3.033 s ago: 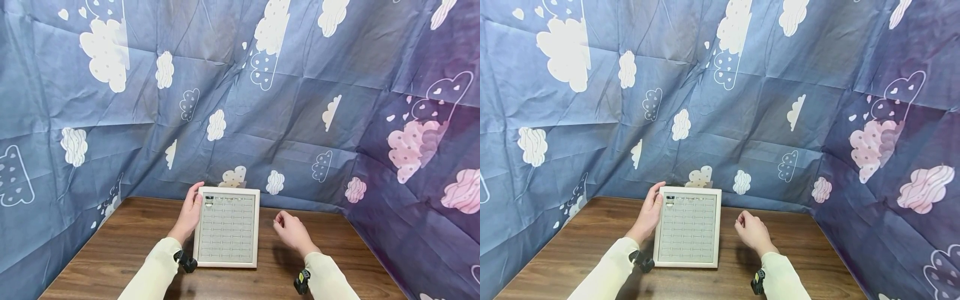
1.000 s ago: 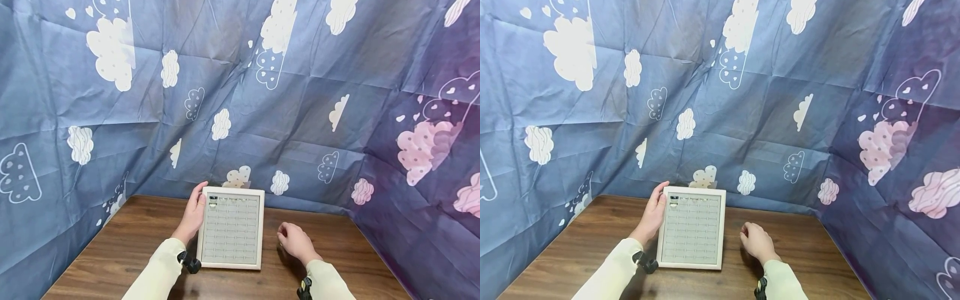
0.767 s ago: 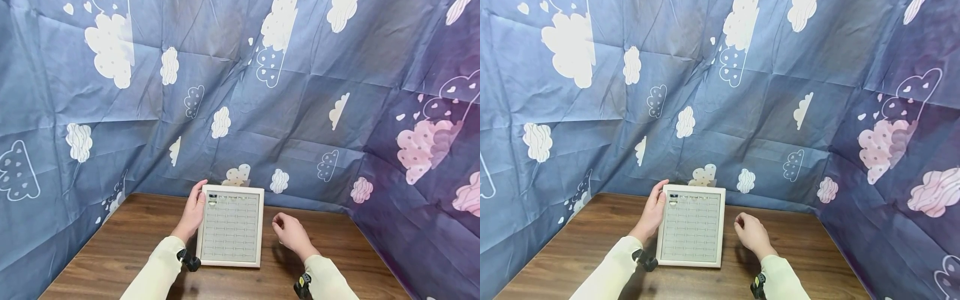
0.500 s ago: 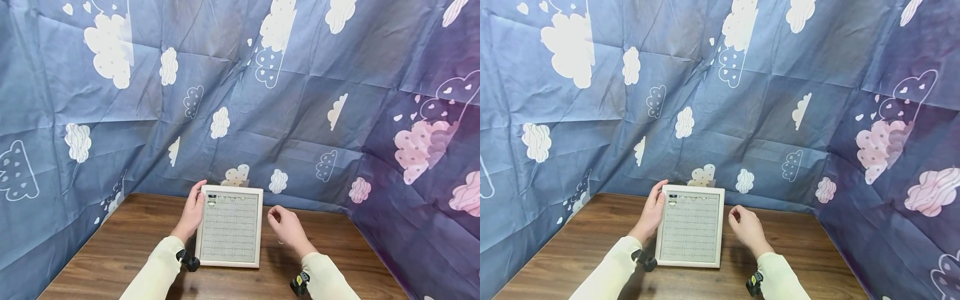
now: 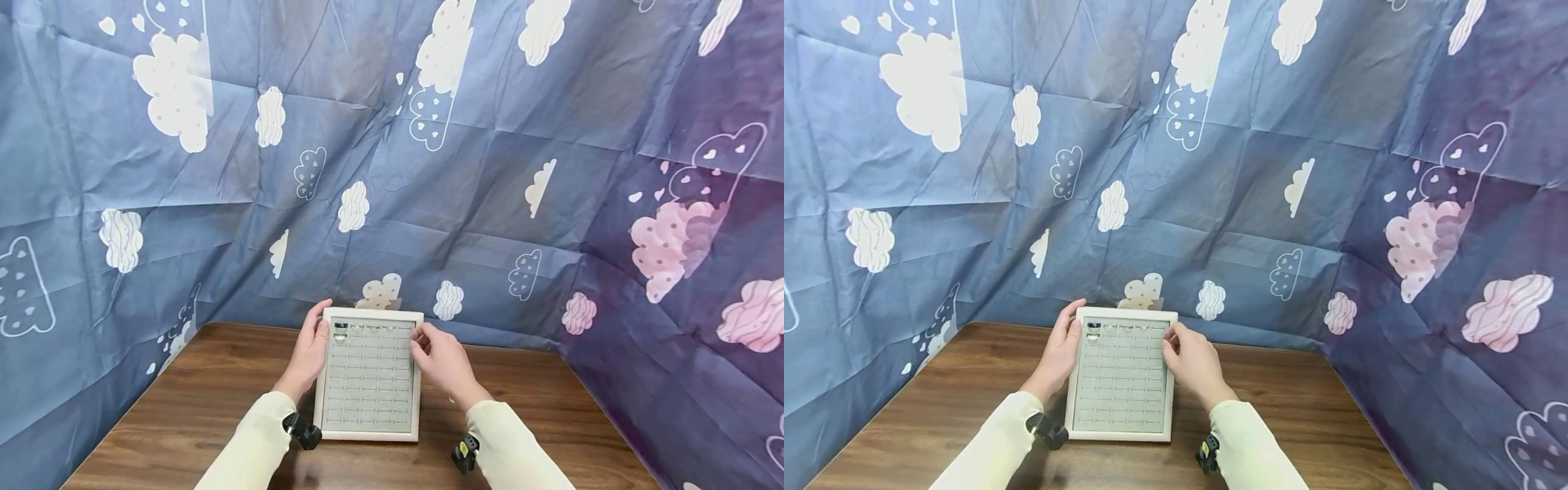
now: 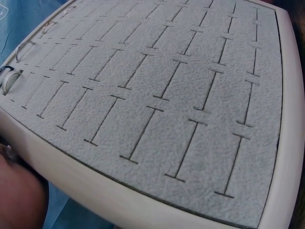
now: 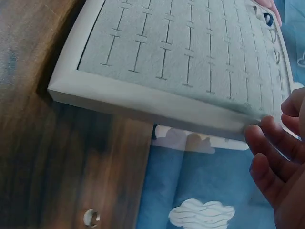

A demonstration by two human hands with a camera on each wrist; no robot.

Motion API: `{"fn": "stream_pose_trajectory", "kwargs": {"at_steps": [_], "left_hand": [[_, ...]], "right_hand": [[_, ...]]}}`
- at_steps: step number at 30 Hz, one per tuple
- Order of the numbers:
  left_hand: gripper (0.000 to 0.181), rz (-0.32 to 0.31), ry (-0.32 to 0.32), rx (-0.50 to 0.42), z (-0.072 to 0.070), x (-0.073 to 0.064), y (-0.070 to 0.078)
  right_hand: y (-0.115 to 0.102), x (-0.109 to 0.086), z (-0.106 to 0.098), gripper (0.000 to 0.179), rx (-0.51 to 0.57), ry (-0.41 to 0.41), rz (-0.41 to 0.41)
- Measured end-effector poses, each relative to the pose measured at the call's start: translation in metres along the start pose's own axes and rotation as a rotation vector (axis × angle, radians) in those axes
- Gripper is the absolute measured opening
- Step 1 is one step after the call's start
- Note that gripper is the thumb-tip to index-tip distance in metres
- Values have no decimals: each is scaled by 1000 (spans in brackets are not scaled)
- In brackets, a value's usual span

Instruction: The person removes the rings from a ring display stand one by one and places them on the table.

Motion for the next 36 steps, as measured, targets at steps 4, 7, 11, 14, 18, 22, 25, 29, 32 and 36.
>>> {"fn": "stream_pose_trajectory", "kwargs": {"at_steps": [4,7,11,14,18,22,25,29,32,36], "left_hand": [[44,-1,1,-2,-2,-1,1],[44,-2,-1,2,-3,-1,2],[44,2,-5,1,-2,0,3],[44,0,-2,1,-2,1,4],[45,-9,-3,-2,0,1,3],[44,-11,-3,-4,1,1,1],[44,-10,2,-2,1,0,0],[44,-14,0,8,1,-1,0],[45,-16,-2,12,1,-1,0],[44,-17,-1,9,2,-2,0]], "right_hand": [[-13,8,2,6,-66,-14,-27],[-21,12,3,9,-105,-36,-38],[-32,18,5,12,-172,-55,-54],[-38,22,6,12,-192,-62,-56],[-43,24,7,12,-195,-68,-40],[-44,25,10,11,-206,-68,-15],[-44,26,10,10,-220,-60,0],[-43,29,11,7,-238,-47,20],[-42,30,12,7,-241,-41,23],[-41,30,14,9,-242,-41,12]]}}
Point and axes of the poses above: each hand's wrist, its own x-axis towards the middle knuckle, its own z-axis out of the palm, y = z × x, the point moved 4 cm from there along x, towards the middle knuckle, and after that the axes turned 12 degrees about -y, right-handed, at the moved point
